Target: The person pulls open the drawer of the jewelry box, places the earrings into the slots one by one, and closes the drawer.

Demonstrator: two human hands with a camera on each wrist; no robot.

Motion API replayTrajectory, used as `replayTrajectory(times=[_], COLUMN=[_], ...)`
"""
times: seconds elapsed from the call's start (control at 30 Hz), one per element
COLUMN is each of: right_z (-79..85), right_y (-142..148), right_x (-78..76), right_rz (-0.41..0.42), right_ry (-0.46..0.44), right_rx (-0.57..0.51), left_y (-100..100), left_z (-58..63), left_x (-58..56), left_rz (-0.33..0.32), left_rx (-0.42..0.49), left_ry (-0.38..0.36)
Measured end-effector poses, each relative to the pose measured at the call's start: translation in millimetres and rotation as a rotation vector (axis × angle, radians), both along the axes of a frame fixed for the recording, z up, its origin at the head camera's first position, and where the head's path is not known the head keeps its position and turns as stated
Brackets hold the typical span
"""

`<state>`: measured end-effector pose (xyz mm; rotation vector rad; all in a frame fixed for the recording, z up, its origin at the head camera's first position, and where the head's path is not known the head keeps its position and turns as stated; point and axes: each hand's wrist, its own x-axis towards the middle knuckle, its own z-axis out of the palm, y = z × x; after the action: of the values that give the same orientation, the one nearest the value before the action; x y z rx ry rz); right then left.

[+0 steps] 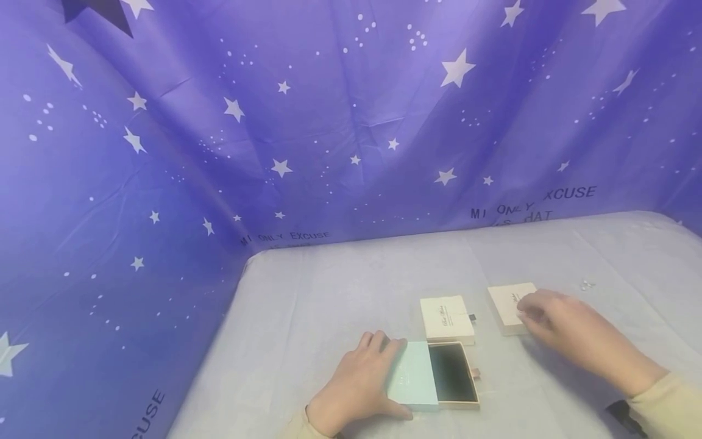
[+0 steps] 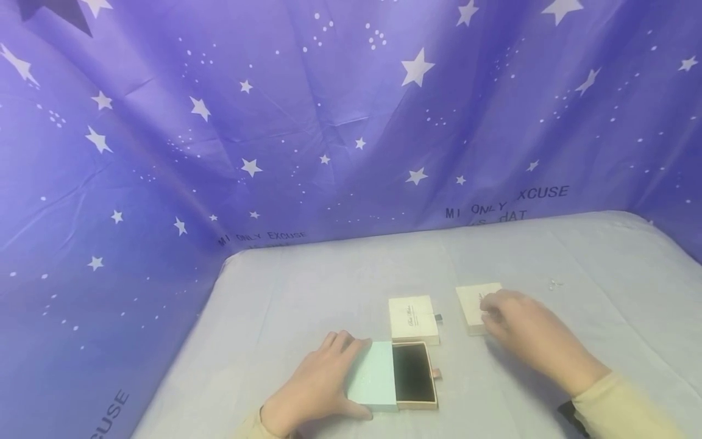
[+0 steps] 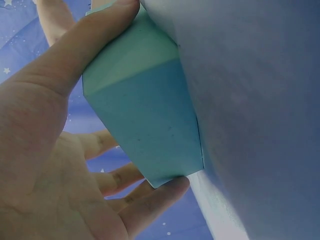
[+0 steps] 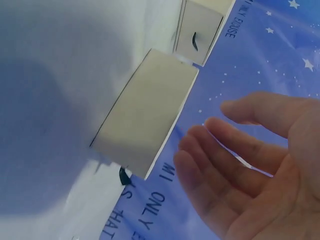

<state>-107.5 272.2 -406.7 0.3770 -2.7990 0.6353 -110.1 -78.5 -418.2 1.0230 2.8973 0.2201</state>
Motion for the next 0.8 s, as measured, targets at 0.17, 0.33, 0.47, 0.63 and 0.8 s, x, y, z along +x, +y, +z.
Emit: replayTrajectory(times=[0.17, 0.33, 0.47, 0.63, 0.8], right_z=[-1.4, -2.7, -10.0, -20.8, -26.6], right_y=[11, 29, 45, 60, 70], right_x=[-5.5, -12.4, -18.1, -22.8, -24.8], right_rz=[-0.026, -0.047, -0.049, -0.071, -0.099], right_ry=[0.042, -0.005, -0.024, 0.001, -0.028], right_rx=[0.018, 0.032, 0.025, 0.032, 0.079], left_y=[-1, -2, -1, 0, -1], left_z=[0.2, 0.9, -1.6, -1.1, 0.6], left_x=[-0.9, -1.7, -2.8, -3.0, -2.9], left_rz=[0.002, 0.004, 0.009, 0.005, -0.004], left_rx=[-0.002, -0.009, -0.024, -0.027, -0.02], left_ry=[0.001, -0.009, -0.023, -0.026, -0.016])
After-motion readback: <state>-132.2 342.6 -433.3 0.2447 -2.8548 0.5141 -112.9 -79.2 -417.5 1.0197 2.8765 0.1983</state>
